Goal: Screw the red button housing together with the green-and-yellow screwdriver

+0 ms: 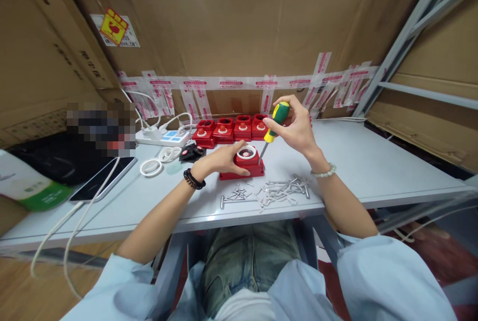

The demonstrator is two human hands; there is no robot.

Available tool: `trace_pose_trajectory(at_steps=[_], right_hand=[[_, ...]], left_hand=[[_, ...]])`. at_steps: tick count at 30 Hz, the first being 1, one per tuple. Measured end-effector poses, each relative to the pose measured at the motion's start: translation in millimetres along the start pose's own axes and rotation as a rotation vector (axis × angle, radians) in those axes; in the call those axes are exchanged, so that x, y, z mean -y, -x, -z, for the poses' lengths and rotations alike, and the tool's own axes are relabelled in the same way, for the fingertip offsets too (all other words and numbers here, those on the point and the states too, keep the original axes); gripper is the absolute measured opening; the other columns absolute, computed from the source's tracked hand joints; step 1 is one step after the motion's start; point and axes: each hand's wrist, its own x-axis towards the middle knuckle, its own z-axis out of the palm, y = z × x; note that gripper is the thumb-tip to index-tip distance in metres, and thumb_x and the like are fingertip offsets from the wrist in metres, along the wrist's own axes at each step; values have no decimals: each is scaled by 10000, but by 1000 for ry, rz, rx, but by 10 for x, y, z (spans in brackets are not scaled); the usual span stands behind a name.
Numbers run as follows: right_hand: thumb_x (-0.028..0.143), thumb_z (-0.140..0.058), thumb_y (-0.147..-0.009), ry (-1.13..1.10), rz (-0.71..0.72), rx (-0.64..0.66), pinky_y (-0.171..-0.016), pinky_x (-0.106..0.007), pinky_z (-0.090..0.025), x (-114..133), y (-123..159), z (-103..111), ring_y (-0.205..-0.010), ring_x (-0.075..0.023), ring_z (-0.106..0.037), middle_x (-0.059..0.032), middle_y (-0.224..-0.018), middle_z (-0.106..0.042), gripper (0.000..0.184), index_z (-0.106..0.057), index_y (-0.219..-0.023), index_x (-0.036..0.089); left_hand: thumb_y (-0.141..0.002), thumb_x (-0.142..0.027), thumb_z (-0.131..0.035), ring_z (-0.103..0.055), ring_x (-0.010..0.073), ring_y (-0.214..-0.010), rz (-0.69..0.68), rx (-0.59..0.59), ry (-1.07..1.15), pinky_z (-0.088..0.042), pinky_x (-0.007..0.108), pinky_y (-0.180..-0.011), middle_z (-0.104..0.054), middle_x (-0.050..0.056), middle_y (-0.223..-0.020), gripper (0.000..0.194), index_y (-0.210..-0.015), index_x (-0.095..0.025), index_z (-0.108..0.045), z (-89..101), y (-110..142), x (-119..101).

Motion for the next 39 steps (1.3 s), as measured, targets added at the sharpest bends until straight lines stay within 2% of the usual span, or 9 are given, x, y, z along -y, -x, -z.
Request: trace_pose_trajectory(at_steps=[6,16,23,26,29,31,34,36,39], right_hand=[[391,-709,-751,20,12,39,-632,-325,-517,4,23,-32,-708,-151,-540,10,-820,-550,343,-517,-992,242],[348,-702,-756,51,30,18,-666,-319,-506,15,25,-34,-706,-143,-541,11,-824,-565,309,-536,-988,227],[424,-690,-789,139,85,38,-586,-276,-446,100,62,-70,-591,-119,-468,40,-733,-529,346,-545,-1041,237],[456,-625,-847,216,157,80,-591,-275,-425,185,91,-122,-591,-123,-484,10,-810,-592,358,-535,-1114,235],[408,-560,-885,301,204,95,-612,-280,-414,253,118,-160,-643,-144,-538,-14,-900,-634,339,-515,-1175,237],[337,-526,-882,309,199,120,-612,-284,-412,283,128,-153,-651,-152,-544,-9,-888,-634,331,-505,-1197,237],[269,-467,-878,207,163,182,-607,-286,-429,302,127,-115,-624,-142,-534,8,-845,-618,362,-480,-1238,238],[283,-471,-893,147,139,211,-602,-280,-439,295,120,-107,-606,-129,-528,14,-837,-614,371,-475,-1261,236],[387,-553,-891,210,119,158,-595,-277,-429,263,109,-142,-569,-116,-499,9,-832,-623,395,-512,-1249,225]], left_hand=[[-668,-641,-698,-553,356,-1241,0,6,0,-437,389,-986,-540,156,-1413,968,-1446,-186,-345,-6,-2,10],[-669,-626,-704,-558,364,-1230,-5,6,4,-446,386,-970,-545,168,-1405,963,-1431,-147,-361,-4,3,1],[-668,-619,-699,-565,364,-1220,-15,-2,2,-446,396,-972,-544,179,-1401,955,-1425,-142,-366,-13,-7,6],[-677,-608,-698,-579,370,-1192,-32,-3,10,-460,408,-942,-582,168,-1355,911,-1406,-161,-382,-9,-8,2],[-682,-592,-703,-586,378,-1175,-45,-3,19,-468,407,-912,-642,142,-1266,882,-1395,-176,-393,-5,-11,-4],[-678,-590,-706,-584,381,-1173,-35,2,18,-467,401,-904,-660,142,-1223,882,-1386,-160,-401,-3,-15,-8],[-676,-598,-704,-598,378,-1147,-31,2,12,-471,392,-886,-658,155,-1211,872,-1361,-139,-420,-6,-20,-6],[-675,-605,-702,-620,372,-1109,-41,-4,8,-478,393,-871,-644,162,-1237,875,-1359,-140,-419,-11,-22,1],[-679,-607,-700,-620,374,-1114,-48,-13,-3,-480,403,-877,-624,161,-1281,887,-1381,-156,-399,-17,-22,15]])
